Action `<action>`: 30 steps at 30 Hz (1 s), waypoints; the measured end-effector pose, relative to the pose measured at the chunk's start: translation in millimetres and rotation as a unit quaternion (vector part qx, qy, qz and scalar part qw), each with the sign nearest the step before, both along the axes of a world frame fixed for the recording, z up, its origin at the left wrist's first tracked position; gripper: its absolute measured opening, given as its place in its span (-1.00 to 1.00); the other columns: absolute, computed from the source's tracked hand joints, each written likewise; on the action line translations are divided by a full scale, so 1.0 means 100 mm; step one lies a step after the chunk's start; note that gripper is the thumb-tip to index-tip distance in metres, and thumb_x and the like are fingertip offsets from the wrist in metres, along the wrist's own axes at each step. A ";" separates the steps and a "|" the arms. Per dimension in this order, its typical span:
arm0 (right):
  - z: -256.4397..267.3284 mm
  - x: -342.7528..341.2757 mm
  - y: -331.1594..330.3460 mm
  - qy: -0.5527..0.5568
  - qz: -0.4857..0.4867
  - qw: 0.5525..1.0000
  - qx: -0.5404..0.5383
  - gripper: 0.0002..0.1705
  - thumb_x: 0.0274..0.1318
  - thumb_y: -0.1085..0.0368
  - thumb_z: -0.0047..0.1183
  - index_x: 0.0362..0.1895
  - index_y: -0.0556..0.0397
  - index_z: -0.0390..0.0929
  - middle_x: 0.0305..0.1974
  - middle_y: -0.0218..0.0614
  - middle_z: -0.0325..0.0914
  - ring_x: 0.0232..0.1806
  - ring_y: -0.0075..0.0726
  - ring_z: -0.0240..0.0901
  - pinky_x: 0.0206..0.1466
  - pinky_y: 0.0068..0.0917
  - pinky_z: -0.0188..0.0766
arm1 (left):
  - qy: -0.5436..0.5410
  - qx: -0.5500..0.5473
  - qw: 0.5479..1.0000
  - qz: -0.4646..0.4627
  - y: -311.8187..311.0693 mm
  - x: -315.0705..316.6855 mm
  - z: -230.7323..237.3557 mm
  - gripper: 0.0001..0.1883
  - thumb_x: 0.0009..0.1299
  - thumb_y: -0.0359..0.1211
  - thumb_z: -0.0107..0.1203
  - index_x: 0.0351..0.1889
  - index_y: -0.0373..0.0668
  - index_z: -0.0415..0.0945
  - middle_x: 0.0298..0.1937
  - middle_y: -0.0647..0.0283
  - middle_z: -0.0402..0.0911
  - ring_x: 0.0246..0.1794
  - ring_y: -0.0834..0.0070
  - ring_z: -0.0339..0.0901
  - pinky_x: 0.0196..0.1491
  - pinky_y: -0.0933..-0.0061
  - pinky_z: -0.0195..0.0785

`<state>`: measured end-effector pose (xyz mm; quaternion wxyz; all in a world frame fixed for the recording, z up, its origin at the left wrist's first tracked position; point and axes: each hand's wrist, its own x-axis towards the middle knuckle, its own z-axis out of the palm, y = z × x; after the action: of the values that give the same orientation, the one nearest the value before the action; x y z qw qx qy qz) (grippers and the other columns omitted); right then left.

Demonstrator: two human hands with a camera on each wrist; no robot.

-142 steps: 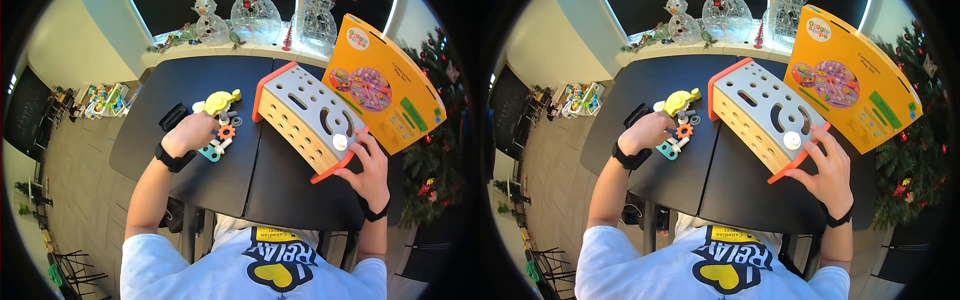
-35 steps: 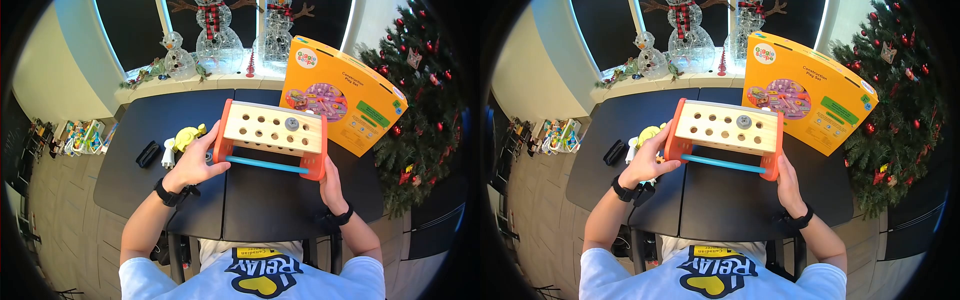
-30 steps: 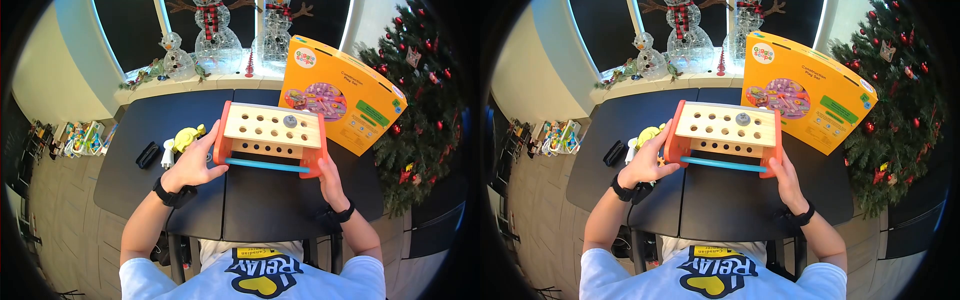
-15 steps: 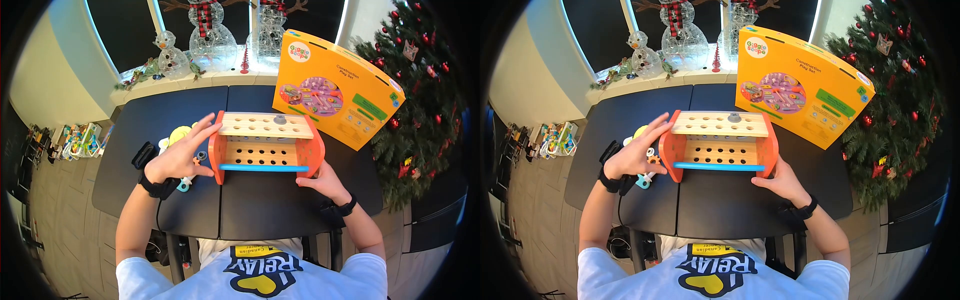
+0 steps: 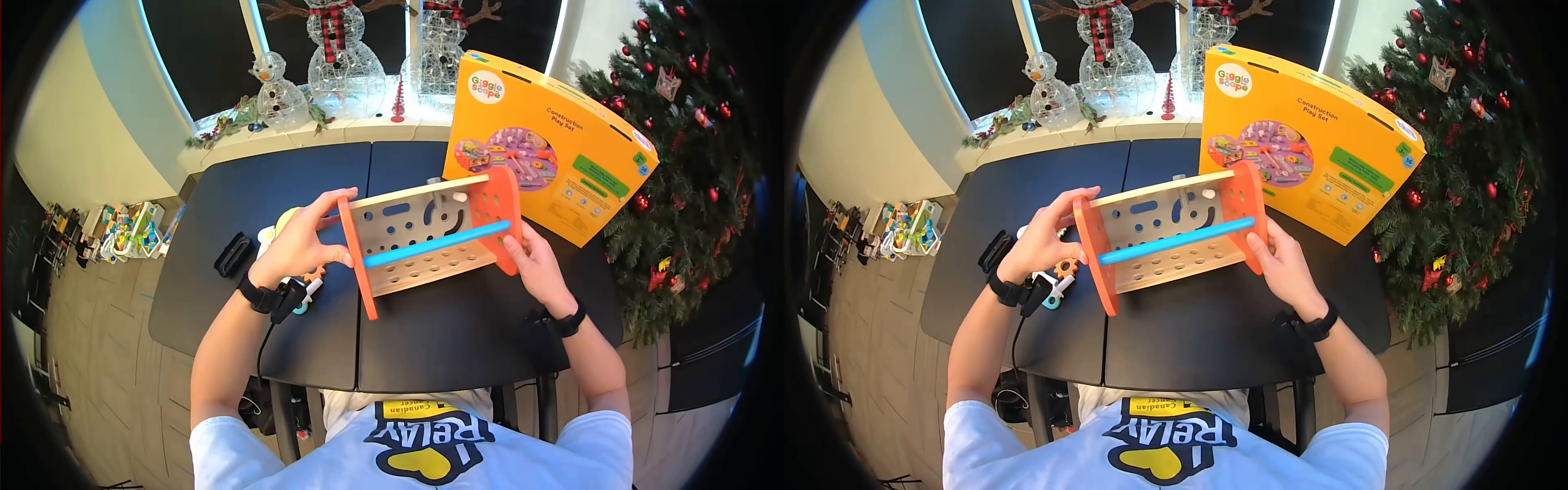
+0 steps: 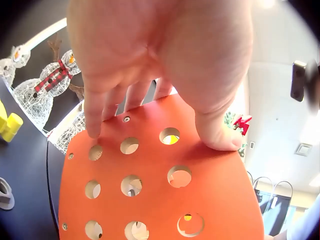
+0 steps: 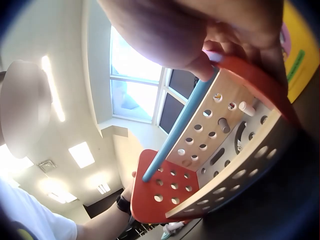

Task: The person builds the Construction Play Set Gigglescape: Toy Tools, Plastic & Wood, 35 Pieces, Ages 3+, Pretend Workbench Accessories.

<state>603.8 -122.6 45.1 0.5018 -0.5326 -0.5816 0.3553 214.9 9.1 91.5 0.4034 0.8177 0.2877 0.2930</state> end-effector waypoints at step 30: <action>0.15 0.15 1.02 -0.175 -0.054 0.981 0.064 -0.61 0.43 0.35 0.11 0.28 0.15 0.59 0.14 -0.10 0.72 0.21 -0.21 0.63 0.31 -0.32 0.46 | 0.087 -0.059 0.994 0.037 -0.54 -0.09 -0.05 -0.68 0.55 -0.23 0.27 0.11 -0.27 0.68 -0.12 0.14 0.81 -0.11 0.37 0.77 0.02 0.35 0.58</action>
<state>618.5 -20.2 59.7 0.4435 -0.5840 -0.6524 0.1915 205.5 -44.6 86.7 0.4134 0.8035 0.3688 0.2180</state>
